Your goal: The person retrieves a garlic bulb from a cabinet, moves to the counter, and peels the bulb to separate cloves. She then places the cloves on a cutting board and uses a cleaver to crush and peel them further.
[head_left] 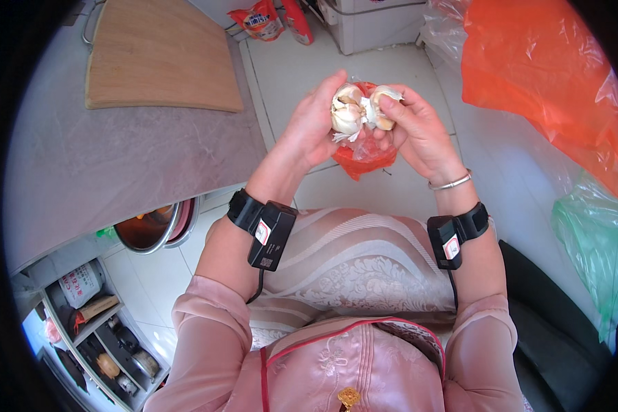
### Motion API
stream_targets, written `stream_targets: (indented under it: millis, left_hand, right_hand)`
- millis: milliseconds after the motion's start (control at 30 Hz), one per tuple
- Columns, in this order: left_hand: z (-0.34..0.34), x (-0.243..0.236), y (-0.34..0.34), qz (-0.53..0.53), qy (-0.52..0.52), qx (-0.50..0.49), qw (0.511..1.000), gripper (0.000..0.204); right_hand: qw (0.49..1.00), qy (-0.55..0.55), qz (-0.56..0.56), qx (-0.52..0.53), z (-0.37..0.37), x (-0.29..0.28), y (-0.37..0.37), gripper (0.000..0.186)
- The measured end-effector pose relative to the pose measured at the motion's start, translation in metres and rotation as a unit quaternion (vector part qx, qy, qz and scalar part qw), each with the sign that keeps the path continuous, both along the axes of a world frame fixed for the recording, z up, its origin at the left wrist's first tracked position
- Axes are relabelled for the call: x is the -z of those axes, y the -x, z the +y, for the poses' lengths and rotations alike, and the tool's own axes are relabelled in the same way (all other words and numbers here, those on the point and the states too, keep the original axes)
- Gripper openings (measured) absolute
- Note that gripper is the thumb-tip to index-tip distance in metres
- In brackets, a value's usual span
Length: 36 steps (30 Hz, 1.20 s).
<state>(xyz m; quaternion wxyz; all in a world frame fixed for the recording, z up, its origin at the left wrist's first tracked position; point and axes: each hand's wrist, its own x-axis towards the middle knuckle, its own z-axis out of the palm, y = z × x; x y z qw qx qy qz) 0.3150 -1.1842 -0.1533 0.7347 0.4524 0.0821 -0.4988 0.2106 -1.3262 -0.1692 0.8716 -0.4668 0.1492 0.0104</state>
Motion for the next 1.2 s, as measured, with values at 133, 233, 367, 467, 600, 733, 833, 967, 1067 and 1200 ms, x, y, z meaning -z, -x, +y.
stream_targets:
  millis: [133, 233, 367, 467, 600, 733, 833, 967, 1067, 1200]
  left_hand:
    - [0.001, -0.001, -0.002, 0.012, -0.006, -0.011, 1.0, 0.032]
    - [0.001, 0.0, -0.003, 0.007, 0.008, -0.014, 1.0, 0.032]
    - [0.001, 0.005, -0.003, -0.027, 0.0, -0.018, 0.999, 0.034]
    - [0.004, 0.006, -0.003, -0.06, 0.021, 0.022, 0.998, 0.038]
    - [0.004, 0.007, -0.001, -0.045, 0.041, 0.053, 0.997, 0.043]
    - [0.002, 0.015, -0.001, -0.059, 0.007, 0.072, 0.996, 0.038]
    - [0.001, 0.025, -0.009, 0.02, 0.066, 0.077, 0.995, 0.033]
    - [0.013, 0.028, -0.028, 0.116, 0.145, 0.064, 0.981, 0.028]
    - [0.011, 0.024, -0.02, 0.019, 0.012, 0.015, 1.0, 0.025]
    - [0.005, 0.019, -0.011, -0.057, -0.049, -0.005, 0.997, 0.025]
  right_hand:
    - [0.994, -0.103, -0.044, -0.017, -0.009, 0.0, 0.001, 0.029]
    - [0.991, -0.124, -0.043, -0.001, -0.007, 0.0, -0.001, 0.031]
    - [0.982, -0.191, -0.003, 0.009, -0.002, -0.002, -0.001, 0.029]
    - [0.984, -0.175, 0.013, 0.01, -0.002, -0.002, -0.002, 0.019]
    - [0.998, -0.042, 0.031, 0.041, -0.001, 0.003, -0.005, 0.015]
    - [0.999, 0.041, 0.032, 0.01, 0.002, 0.008, -0.003, 0.011]
    - [0.997, 0.079, 0.006, -0.017, 0.0, 0.015, 0.0, 0.011]
    - [0.956, 0.276, 0.1, 0.022, -0.005, 0.036, -0.001, 0.014]
    - [0.974, 0.148, 0.168, 0.035, -0.008, 0.053, 0.0, 0.017]
    - [0.981, -0.094, 0.161, 0.052, -0.012, 0.068, -0.002, 0.02]
